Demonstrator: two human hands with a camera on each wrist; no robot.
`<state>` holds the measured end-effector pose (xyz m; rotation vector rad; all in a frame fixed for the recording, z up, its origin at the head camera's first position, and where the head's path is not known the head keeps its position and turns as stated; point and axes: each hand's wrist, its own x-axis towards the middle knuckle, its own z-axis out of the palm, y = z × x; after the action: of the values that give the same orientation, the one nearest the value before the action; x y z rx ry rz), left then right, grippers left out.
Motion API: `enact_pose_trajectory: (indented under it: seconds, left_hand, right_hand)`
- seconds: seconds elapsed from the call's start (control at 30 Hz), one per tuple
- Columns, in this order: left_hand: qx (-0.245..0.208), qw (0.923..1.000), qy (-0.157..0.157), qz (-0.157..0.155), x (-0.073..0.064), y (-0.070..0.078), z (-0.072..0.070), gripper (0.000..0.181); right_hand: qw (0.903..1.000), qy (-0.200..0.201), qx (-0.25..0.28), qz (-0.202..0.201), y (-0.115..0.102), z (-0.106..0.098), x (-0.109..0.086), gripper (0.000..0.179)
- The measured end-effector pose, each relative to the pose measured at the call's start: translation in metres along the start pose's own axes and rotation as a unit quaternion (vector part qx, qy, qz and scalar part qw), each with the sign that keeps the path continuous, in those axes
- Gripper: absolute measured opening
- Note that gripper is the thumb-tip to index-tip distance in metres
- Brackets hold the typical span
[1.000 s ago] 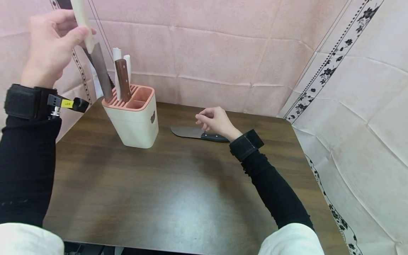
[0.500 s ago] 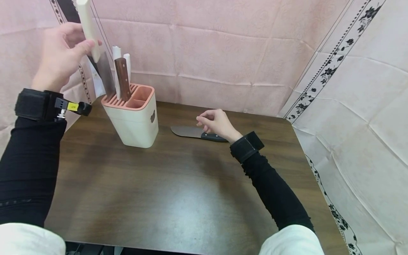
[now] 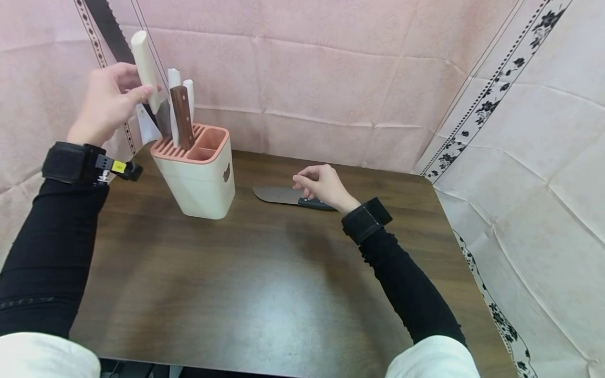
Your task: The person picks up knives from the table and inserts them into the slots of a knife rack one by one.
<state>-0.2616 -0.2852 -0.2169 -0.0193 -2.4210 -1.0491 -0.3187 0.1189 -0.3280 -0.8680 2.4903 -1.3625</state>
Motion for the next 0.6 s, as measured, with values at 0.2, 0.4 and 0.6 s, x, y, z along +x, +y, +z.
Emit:
enact_pose_trajectory:
  seconds: [0.2,0.4,0.6]
  left_hand:
    - [0.017,0.9995,-0.020,-0.017,0.002,-0.011,0.007,0.043]
    - [0.016,0.9983,-0.039,-0.040,0.003,-0.021,0.016,0.045]
    - [0.043,0.9973,-0.043,-0.042,0.003,-0.026,0.022,0.043]
  right_hand:
    - [1.0000,-0.002,0.003,0.004,0.003,-0.001,-0.001,0.024]
    - [0.9999,0.009,-0.007,0.004,0.007,-0.003,-0.005,0.027]
    - [0.9994,0.017,-0.029,0.005,0.020,-0.008,-0.006,0.027]
